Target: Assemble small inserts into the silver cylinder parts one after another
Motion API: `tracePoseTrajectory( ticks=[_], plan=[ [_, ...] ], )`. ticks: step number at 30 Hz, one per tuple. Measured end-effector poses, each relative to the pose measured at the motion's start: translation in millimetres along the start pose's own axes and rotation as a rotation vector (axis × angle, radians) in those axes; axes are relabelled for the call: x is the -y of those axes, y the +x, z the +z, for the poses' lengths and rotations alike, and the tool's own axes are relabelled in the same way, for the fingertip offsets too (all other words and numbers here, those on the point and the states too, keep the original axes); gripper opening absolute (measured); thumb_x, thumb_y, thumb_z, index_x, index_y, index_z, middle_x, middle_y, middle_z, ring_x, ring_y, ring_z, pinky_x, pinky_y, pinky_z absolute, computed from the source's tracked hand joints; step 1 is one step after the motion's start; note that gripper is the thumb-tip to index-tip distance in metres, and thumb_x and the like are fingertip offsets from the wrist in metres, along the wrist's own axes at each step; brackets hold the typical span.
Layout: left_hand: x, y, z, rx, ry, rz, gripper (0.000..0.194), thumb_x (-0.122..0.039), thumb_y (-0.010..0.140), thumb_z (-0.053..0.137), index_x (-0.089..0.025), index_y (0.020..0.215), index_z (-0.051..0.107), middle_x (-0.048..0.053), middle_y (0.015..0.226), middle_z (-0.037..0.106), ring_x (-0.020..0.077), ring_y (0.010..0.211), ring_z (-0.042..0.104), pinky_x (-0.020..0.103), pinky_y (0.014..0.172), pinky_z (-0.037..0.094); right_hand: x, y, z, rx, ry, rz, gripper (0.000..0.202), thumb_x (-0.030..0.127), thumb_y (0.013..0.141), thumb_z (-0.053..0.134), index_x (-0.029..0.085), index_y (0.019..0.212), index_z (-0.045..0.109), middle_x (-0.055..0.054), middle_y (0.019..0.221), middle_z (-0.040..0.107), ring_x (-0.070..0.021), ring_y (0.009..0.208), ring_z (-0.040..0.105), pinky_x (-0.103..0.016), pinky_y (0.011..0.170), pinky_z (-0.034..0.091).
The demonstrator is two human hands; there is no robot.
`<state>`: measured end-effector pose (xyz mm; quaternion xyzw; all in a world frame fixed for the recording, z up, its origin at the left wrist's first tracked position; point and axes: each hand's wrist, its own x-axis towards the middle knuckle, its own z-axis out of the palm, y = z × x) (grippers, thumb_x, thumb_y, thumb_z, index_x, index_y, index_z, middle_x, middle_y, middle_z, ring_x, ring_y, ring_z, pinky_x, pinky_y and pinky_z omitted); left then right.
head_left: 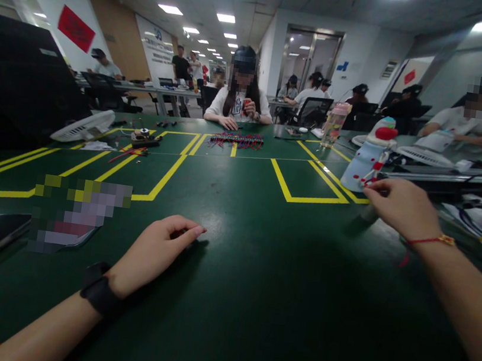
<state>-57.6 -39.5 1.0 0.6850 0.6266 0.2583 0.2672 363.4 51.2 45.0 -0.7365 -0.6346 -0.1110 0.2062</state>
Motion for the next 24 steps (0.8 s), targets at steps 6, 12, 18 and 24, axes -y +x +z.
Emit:
tracePoseTrajectory(
  ticks=[6, 12, 18, 24],
  plan=[
    [0, -1, 0.6, 0.010, 0.005, -0.011, 0.037, -0.054, 0.084, 0.048, -0.025, 0.093, 0.068, 0.001, 0.095, 0.069, 0.0207, 0.090, 0.062, 0.030, 0.078, 0.043, -58, 19, 6, 0.100, -0.079, 0.230, 0.033, 0.047, 0.070, 0.057, 0.022, 0.087, 0.071, -0.010, 0.091, 0.066, -0.0221, 0.075, 0.053, -0.031, 0.063, 0.035],
    [-3, -2, -1.5, 0.011, 0.001, -0.028, 0.035, -0.053, 0.083, 0.049, -0.025, 0.092, 0.068, 0.001, 0.095, 0.069, 0.0207, 0.090, 0.062, 0.030, 0.078, 0.043, -63, 25, 7, 0.129, -0.015, 0.240, 0.042, 0.053, 0.071, 0.056, 0.020, 0.091, 0.071, -0.009, 0.087, 0.066, -0.0173, 0.074, 0.052, -0.028, 0.065, 0.035],
    [-2, -2, -1.1, 0.012, -0.007, -0.017, 0.035, -0.053, 0.083, 0.048, -0.025, 0.093, 0.068, 0.001, 0.093, 0.069, 0.0203, 0.089, 0.062, 0.030, 0.077, 0.044, -64, 25, 4, 0.164, 0.029, 0.236, 0.042, 0.052, 0.070, 0.059, 0.018, 0.090, 0.072, -0.011, 0.085, 0.065, -0.0161, 0.072, 0.050, -0.031, 0.067, 0.033],
    [-1, -3, -1.4, 0.014, 0.004, -0.023, 0.035, -0.053, 0.084, 0.048, -0.026, 0.092, 0.068, 0.001, 0.094, 0.069, 0.0202, 0.089, 0.062, 0.030, 0.077, 0.044, -62, 24, 4, 0.220, 0.114, 0.247, 0.040, 0.048, 0.066, 0.064, 0.017, 0.090, 0.072, -0.009, 0.087, 0.066, -0.0149, 0.073, 0.053, -0.029, 0.069, 0.035]
  ],
)
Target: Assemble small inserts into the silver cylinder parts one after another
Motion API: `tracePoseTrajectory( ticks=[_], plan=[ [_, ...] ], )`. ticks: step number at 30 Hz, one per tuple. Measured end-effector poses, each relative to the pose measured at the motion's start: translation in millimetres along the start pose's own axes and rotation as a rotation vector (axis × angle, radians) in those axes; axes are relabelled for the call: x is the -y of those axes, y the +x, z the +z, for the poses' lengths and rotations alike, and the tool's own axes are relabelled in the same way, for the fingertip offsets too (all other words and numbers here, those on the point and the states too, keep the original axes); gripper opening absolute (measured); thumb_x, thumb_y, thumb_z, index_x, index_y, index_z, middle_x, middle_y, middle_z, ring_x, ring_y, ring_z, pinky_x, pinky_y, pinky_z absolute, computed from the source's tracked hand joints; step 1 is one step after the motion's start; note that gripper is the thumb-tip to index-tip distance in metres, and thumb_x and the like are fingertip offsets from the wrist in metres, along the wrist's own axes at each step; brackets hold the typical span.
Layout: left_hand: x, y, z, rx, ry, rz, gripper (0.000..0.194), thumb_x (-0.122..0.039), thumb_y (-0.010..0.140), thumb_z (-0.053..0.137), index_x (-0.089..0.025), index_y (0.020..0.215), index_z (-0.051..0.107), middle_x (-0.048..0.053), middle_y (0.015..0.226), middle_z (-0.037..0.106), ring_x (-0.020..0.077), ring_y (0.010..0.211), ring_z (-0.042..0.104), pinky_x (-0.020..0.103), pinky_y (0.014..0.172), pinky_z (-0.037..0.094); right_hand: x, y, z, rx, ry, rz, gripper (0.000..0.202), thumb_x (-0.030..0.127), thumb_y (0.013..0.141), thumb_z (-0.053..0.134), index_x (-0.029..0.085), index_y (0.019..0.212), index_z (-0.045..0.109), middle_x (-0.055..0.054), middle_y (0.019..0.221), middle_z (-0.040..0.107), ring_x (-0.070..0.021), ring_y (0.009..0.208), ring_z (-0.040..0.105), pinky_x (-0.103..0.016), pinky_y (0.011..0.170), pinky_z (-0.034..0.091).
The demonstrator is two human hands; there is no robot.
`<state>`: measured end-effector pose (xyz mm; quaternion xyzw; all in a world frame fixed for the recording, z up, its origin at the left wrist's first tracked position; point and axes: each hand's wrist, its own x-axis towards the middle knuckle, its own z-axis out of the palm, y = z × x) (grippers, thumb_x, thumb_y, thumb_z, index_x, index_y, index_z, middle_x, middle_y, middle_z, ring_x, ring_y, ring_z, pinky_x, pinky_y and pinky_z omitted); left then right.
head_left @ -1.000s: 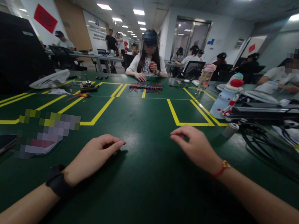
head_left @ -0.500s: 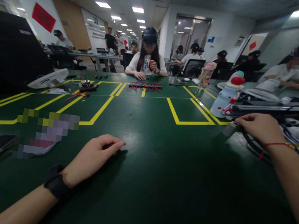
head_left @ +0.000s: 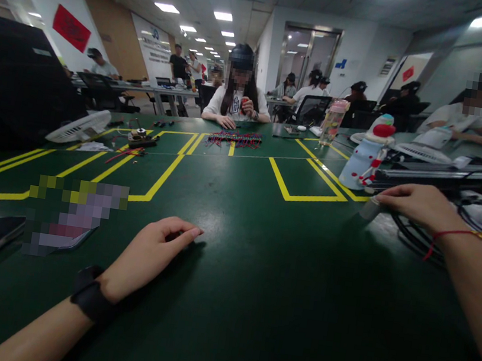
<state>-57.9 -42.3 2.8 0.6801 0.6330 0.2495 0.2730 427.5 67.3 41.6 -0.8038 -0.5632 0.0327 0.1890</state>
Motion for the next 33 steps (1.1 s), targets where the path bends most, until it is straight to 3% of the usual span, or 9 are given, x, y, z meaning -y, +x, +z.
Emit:
tracePoseTrajectory(
  ticks=[5, 11, 15, 20, 24, 27, 30, 33],
  plan=[
    [1, 1, 1.2, 0.004, -0.008, 0.009, 0.034, -0.052, 0.084, 0.048, -0.026, 0.092, 0.068, 0.000, 0.094, 0.069, 0.0201, 0.089, 0.062, 0.029, 0.077, 0.044, 1, -2, -1, -0.022, -0.036, 0.043, 0.047, 0.055, 0.068, 0.060, 0.016, 0.091, 0.071, -0.011, 0.086, 0.066, -0.0167, 0.072, 0.052, -0.031, 0.068, 0.034],
    [2, 0, 2.0, 0.000, -0.012, 0.011, 0.034, -0.052, 0.084, 0.048, -0.026, 0.091, 0.068, 0.000, 0.092, 0.069, 0.0199, 0.087, 0.062, 0.029, 0.075, 0.044, 5, -5, -3, 0.049, 0.009, 0.021, 0.030, 0.034, 0.072, 0.062, 0.015, 0.094, 0.071, -0.008, 0.090, 0.067, -0.0146, 0.078, 0.054, -0.027, 0.072, 0.036],
    [0, 0, 1.3, -0.001, -0.009, 0.009, 0.033, -0.052, 0.084, 0.048, -0.026, 0.091, 0.068, 0.000, 0.093, 0.069, 0.0201, 0.089, 0.062, 0.029, 0.077, 0.044, -2, -1, -4, 0.097, 0.063, 0.013, 0.032, 0.021, 0.070, 0.061, 0.018, 0.101, 0.069, -0.004, 0.096, 0.067, -0.0136, 0.082, 0.057, -0.026, 0.075, 0.038],
    [-1, -1, 0.1, -0.002, -0.002, 0.005, 0.035, -0.052, 0.083, 0.047, -0.026, 0.091, 0.069, 0.001, 0.093, 0.070, 0.0208, 0.089, 0.062, 0.029, 0.077, 0.044, -8, 3, 0, 0.143, 0.095, -0.007, 0.047, 0.033, 0.059, 0.073, 0.014, 0.102, 0.065, -0.007, 0.095, 0.066, -0.0147, 0.078, 0.058, -0.026, 0.070, 0.041],
    [-2, -1, -0.2, -0.004, 0.003, 0.010, 0.035, -0.052, 0.083, 0.047, -0.025, 0.091, 0.069, 0.002, 0.094, 0.070, 0.0218, 0.090, 0.062, 0.031, 0.078, 0.044, -3, -1, 8, 0.028, 0.030, -0.068, 0.054, 0.047, 0.048, 0.077, 0.012, 0.088, 0.063, -0.011, 0.087, 0.064, -0.0182, 0.073, 0.055, -0.031, 0.066, 0.040],
    [-2, -1, 0.3, 0.000, -0.008, 0.015, 0.034, -0.051, 0.083, 0.048, -0.026, 0.091, 0.069, 0.002, 0.094, 0.070, 0.0220, 0.090, 0.062, 0.031, 0.077, 0.044, 9, -7, 15, -0.070, 0.026, -0.111, 0.047, 0.048, 0.055, 0.073, 0.013, 0.084, 0.061, -0.012, 0.088, 0.063, -0.0191, 0.075, 0.055, -0.033, 0.067, 0.040],
    [-3, 0, 1.2, 0.003, -0.019, 0.016, 0.036, -0.053, 0.083, 0.048, -0.025, 0.091, 0.069, 0.003, 0.094, 0.070, 0.0228, 0.089, 0.062, 0.032, 0.077, 0.045, 37, -28, 26, -0.149, 0.141, -0.242, 0.045, 0.048, 0.061, 0.070, 0.014, 0.089, 0.059, -0.010, 0.091, 0.063, -0.0169, 0.077, 0.057, -0.030, 0.070, 0.043],
    [-3, 0, 1.7, 0.002, -0.016, 0.023, 0.037, -0.054, 0.083, 0.046, -0.025, 0.092, 0.069, 0.003, 0.095, 0.070, 0.0232, 0.090, 0.062, 0.032, 0.078, 0.045, 81, -70, 41, -0.083, 0.449, -0.468, 0.044, 0.046, 0.066, 0.069, 0.015, 0.095, 0.057, -0.008, 0.093, 0.063, -0.0152, 0.076, 0.059, -0.031, 0.070, 0.048]
  ],
)
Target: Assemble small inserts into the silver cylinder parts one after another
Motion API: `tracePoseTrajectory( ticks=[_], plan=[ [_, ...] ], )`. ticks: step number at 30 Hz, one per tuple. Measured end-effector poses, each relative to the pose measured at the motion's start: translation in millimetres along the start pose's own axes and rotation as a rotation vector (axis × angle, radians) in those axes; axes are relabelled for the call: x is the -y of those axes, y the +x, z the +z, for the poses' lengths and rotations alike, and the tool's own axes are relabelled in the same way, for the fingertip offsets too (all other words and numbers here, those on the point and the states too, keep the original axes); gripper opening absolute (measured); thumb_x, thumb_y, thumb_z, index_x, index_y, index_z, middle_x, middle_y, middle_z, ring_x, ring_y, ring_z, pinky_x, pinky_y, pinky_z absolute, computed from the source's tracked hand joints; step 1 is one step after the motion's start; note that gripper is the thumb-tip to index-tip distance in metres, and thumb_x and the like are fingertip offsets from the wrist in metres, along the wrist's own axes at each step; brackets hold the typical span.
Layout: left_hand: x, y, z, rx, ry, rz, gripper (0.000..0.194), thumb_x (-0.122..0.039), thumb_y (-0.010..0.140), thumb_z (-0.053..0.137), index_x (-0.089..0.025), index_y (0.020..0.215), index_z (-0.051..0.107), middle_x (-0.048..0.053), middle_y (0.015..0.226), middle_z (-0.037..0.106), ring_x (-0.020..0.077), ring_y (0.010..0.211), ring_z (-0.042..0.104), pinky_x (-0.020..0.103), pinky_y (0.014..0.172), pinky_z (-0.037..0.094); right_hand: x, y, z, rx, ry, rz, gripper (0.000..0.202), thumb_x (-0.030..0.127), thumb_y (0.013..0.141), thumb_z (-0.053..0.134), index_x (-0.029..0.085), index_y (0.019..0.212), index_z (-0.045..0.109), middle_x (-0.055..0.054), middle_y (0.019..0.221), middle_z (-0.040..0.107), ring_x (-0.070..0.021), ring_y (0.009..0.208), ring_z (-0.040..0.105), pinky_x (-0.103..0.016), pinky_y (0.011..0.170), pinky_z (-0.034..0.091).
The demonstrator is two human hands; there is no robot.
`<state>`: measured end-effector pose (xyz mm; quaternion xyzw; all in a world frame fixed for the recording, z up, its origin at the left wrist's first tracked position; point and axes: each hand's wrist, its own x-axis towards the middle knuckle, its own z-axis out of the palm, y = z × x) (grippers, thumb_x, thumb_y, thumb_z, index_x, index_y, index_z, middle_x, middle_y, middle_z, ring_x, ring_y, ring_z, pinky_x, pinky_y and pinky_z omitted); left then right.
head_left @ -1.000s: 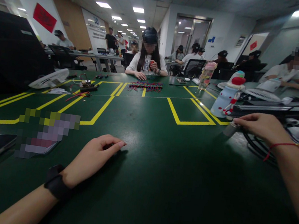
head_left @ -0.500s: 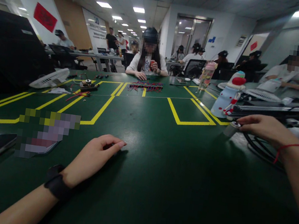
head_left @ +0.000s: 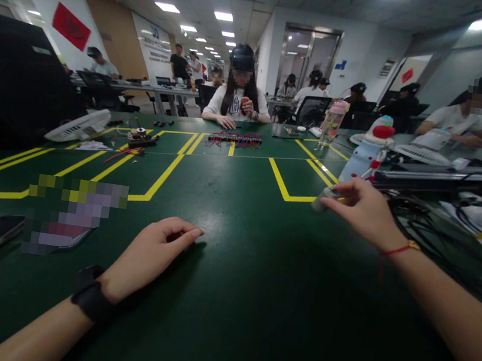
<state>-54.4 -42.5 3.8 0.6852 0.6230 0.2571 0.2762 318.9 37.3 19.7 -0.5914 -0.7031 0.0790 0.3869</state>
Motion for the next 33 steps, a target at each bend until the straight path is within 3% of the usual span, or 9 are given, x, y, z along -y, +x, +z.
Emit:
tracePoseTrajectory(
  ticks=[4, 7, 11, 13, 16, 21, 26, 33],
  plan=[
    [2, 0, 0.0, 0.000, 0.015, 0.010, 0.037, -0.053, 0.083, 0.047, -0.025, 0.091, 0.069, 0.002, 0.095, 0.070, 0.0226, 0.090, 0.062, 0.032, 0.079, 0.045, 67, -43, 44, 0.384, 0.458, -0.136, 0.038, 0.039, 0.072, 0.067, 0.017, 0.101, 0.056, -0.007, 0.103, 0.061, -0.0130, 0.085, 0.061, -0.029, 0.076, 0.052],
    [3, 1, 0.8, -0.008, 0.030, 0.031, 0.036, -0.052, 0.084, 0.047, -0.025, 0.090, 0.070, 0.002, 0.094, 0.069, 0.0222, 0.089, 0.061, 0.032, 0.078, 0.045, 92, -66, 62, 0.503, 0.513, -0.248, 0.030, 0.032, 0.074, 0.066, 0.019, 0.100, 0.057, -0.004, 0.107, 0.060, -0.0121, 0.092, 0.059, -0.028, 0.082, 0.051],
    [-6, -1, 6.1, -0.052, 0.046, 0.117, 0.033, -0.047, 0.085, 0.048, -0.025, 0.099, 0.069, 0.003, 0.100, 0.067, 0.0204, 0.088, 0.060, 0.031, 0.077, 0.046, 91, -75, 73, 0.515, 0.549, -0.224, 0.044, 0.029, 0.074, 0.067, 0.021, 0.114, 0.050, -0.004, 0.110, 0.059, -0.0127, 0.098, 0.058, -0.029, 0.084, 0.050],
    [-19, -2, 11.8, -0.057, 0.018, 0.206, 0.031, -0.043, 0.086, 0.048, -0.026, 0.105, 0.067, 0.003, 0.105, 0.064, 0.0192, 0.089, 0.059, 0.031, 0.077, 0.046, 87, -75, 76, 0.521, 0.579, -0.180, 0.057, 0.030, 0.068, 0.072, 0.021, 0.117, 0.045, -0.005, 0.110, 0.059, -0.0141, 0.100, 0.058, -0.031, 0.084, 0.050],
    [-44, -2, 23.4, -0.014, -0.021, 0.348, 0.029, -0.040, 0.087, 0.050, -0.027, 0.108, 0.065, 0.004, 0.106, 0.063, 0.0185, 0.094, 0.057, 0.032, 0.083, 0.046, 84, -74, 79, 0.555, 0.603, -0.163, 0.053, 0.030, 0.069, 0.072, 0.020, 0.114, 0.046, -0.005, 0.108, 0.060, -0.0143, 0.099, 0.059, -0.032, 0.084, 0.049],
    [-68, 3, 37.7, -0.035, -0.029, 0.410, 0.020, -0.035, 0.085, 0.054, -0.026, 0.091, 0.071, 0.003, 0.096, 0.064, 0.0183, 0.090, 0.058, 0.033, 0.082, 0.045, 85, -75, 78, 0.549, 0.577, -0.182, 0.051, 0.030, 0.071, 0.070, 0.021, 0.116, 0.047, -0.004, 0.107, 0.061, -0.0131, 0.095, 0.059, -0.030, 0.081, 0.049],
    [-60, 5, 32.4, -0.162, -0.091, 0.335, 0.022, -0.039, 0.084, 0.055, -0.025, 0.087, 0.072, 0.003, 0.092, 0.066, 0.0182, 0.086, 0.059, 0.031, 0.078, 0.047, 85, -76, 76, 0.487, 0.478, -0.196, 0.051, 0.029, 0.071, 0.068, 0.022, 0.119, 0.049, -0.004, 0.106, 0.061, -0.0133, 0.091, 0.059, -0.028, 0.075, 0.048],
    [-39, 6, 46.2, -0.021, 0.195, 0.263, 0.017, -0.043, 0.078, 0.062, -0.032, 0.082, 0.074, -0.001, 0.092, 0.070, 0.0221, 0.088, 0.060, 0.037, 0.080, 0.043, 86, -75, 74, 0.467, 0.436, -0.188, 0.033, 0.031, 0.073, 0.065, 0.020, 0.103, 0.055, -0.002, 0.096, 0.061, -0.0114, 0.082, 0.056, -0.026, 0.070, 0.046]
  ],
)
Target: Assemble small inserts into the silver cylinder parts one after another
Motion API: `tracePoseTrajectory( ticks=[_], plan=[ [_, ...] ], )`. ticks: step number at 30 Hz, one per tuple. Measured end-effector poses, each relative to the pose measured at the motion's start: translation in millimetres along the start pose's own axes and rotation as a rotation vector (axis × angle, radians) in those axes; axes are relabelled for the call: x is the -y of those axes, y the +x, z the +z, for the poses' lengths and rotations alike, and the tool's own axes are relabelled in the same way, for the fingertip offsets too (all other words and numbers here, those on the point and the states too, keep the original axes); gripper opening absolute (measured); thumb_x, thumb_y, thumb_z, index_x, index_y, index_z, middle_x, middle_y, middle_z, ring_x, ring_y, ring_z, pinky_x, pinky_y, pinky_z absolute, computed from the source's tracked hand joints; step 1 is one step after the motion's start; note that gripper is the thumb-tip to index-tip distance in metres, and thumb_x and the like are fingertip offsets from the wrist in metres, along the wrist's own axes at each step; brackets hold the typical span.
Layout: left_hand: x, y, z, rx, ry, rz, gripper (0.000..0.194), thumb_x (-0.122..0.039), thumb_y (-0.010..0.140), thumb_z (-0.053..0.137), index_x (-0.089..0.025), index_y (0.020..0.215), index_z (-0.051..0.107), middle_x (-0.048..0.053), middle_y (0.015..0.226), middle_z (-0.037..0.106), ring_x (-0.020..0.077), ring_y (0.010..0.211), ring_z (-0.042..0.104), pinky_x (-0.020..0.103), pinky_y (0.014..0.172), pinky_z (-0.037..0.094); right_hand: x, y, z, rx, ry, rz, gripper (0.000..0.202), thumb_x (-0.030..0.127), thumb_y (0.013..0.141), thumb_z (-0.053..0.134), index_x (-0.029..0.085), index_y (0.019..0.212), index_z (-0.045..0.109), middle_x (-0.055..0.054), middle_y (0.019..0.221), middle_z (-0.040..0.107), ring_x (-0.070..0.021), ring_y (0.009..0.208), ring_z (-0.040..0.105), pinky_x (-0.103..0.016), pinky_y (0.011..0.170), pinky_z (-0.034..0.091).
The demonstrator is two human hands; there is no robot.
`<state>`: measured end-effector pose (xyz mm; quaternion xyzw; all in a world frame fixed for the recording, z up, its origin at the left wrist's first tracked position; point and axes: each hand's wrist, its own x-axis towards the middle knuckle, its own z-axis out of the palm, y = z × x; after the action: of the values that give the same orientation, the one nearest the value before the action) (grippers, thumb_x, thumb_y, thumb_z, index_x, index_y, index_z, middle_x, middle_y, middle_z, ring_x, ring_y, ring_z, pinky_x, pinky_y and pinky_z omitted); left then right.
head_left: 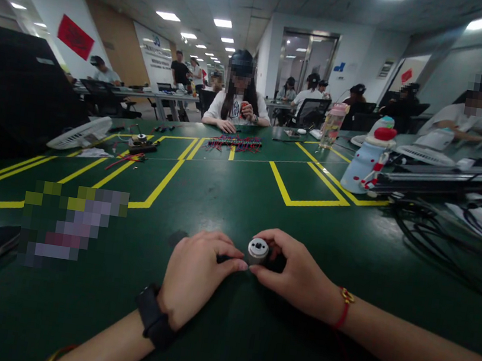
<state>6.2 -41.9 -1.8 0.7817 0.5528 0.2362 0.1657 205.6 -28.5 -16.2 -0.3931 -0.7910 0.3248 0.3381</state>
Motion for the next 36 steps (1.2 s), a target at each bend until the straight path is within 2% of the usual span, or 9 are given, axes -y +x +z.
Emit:
tracePoseTrajectory(
  ticks=[8, 11, 16, 19, 22, 26, 28, 33, 36],
  plan=[
    [4, 2, 2.1, 0.033, -0.102, -0.005, 0.029, -0.047, 0.076, 0.062, -0.030, 0.097, 0.072, 0.002, 0.099, 0.068, 0.0228, 0.090, 0.060, 0.035, 0.079, 0.044, -1, 2, -10, -0.036, -0.076, -0.013, 0.038, 0.032, 0.073, 0.064, 0.022, 0.109, 0.056, -0.003, 0.099, 0.062, -0.0118, 0.079, 0.056, -0.025, 0.068, 0.046],
    [16, 0, -16.9, 0.020, -0.169, -0.084, 0.037, -0.050, 0.077, 0.059, -0.027, 0.104, 0.069, 0.004, 0.103, 0.067, 0.0212, 0.084, 0.061, 0.033, 0.075, 0.046, -20, 11, -47, -0.200, -0.219, 0.113, 0.035, 0.033, 0.071, 0.063, 0.019, 0.103, 0.055, -0.004, 0.093, 0.062, -0.0128, 0.074, 0.057, -0.026, 0.065, 0.046],
    [46, -5, -43.3, 0.012, -0.176, -0.313, 0.046, -0.058, 0.081, 0.047, -0.022, 0.100, 0.069, 0.003, 0.090, 0.070, 0.0222, 0.079, 0.061, 0.031, 0.068, 0.044, -82, 17, -142, -0.554, -0.620, 0.437, 0.038, 0.038, 0.063, 0.065, 0.017, 0.093, 0.055, -0.008, 0.089, 0.061, -0.0195, 0.077, 0.057, -0.033, 0.069, 0.044],
    [58, -7, -44.7, 0.001, -0.192, -0.373, 0.048, -0.059, 0.081, 0.044, -0.022, 0.097, 0.069, 0.003, 0.085, 0.070, 0.0212, 0.074, 0.061, 0.030, 0.063, 0.043, -113, 9, -181, -0.620, -0.734, 0.647, 0.043, 0.045, 0.062, 0.064, 0.016, 0.094, 0.054, -0.013, 0.096, 0.060, -0.0247, 0.084, 0.057, -0.036, 0.071, 0.043],
    [58, -7, -41.7, -0.008, -0.195, -0.361, 0.048, -0.060, 0.081, 0.045, -0.021, 0.095, 0.070, 0.003, 0.084, 0.071, 0.0208, 0.071, 0.060, 0.029, 0.062, 0.042, -122, 2, -194, -0.607, -0.749, 0.753, 0.052, 0.051, 0.063, 0.062, 0.013, 0.097, 0.055, -0.021, 0.097, 0.059, -0.0294, 0.085, 0.058, -0.038, 0.068, 0.043],
    [50, -6, -40.1, 0.003, -0.225, -0.355, 0.048, -0.059, 0.081, 0.044, -0.020, 0.093, 0.071, 0.004, 0.086, 0.071, 0.0227, 0.079, 0.062, 0.030, 0.067, 0.042, -100, 5, -171, -0.711, -0.888, 0.681, 0.072, 0.054, 0.063, 0.064, 0.008, 0.116, 0.049, -0.032, 0.119, 0.046, -0.0453, 0.110, 0.042, -0.057, 0.081, 0.034],
    [48, -6, -39.7, 0.002, -0.237, -0.358, 0.047, -0.058, 0.082, 0.045, -0.020, 0.093, 0.070, 0.004, 0.088, 0.072, 0.0232, 0.083, 0.063, 0.031, 0.071, 0.042, -79, 10, -144, -0.699, -0.954, 0.523, 0.072, 0.055, 0.068, 0.060, 0.012, 0.124, 0.047, -0.026, 0.127, 0.042, -0.0421, 0.119, 0.035, -0.057, 0.091, 0.029],
    [50, -5, -35.8, 0.018, -0.247, -0.347, 0.047, -0.058, 0.083, 0.045, -0.020, 0.093, 0.070, 0.004, 0.092, 0.072, 0.0234, 0.087, 0.063, 0.031, 0.074, 0.041, -24, 13, -50, -0.112, -0.718, -0.114, 0.061, 0.049, 0.083, 0.050, 0.022, 0.137, 0.040, -0.009, 0.134, 0.044, -0.0226, 0.119, 0.040, -0.040, 0.100, 0.033],
    [52, -5, -33.4, 0.022, -0.229, -0.346, 0.046, -0.059, 0.082, 0.045, -0.021, 0.094, 0.070, 0.003, 0.093, 0.072, 0.0238, 0.088, 0.063, 0.032, 0.076, 0.041, -5, 9, -10, 0.191, -0.597, -0.258, 0.042, 0.039, 0.090, 0.045, 0.029, 0.130, 0.050, -0.002, 0.132, 0.048, -0.0197, 0.115, 0.042, -0.038, 0.097, 0.036]
  ],
)
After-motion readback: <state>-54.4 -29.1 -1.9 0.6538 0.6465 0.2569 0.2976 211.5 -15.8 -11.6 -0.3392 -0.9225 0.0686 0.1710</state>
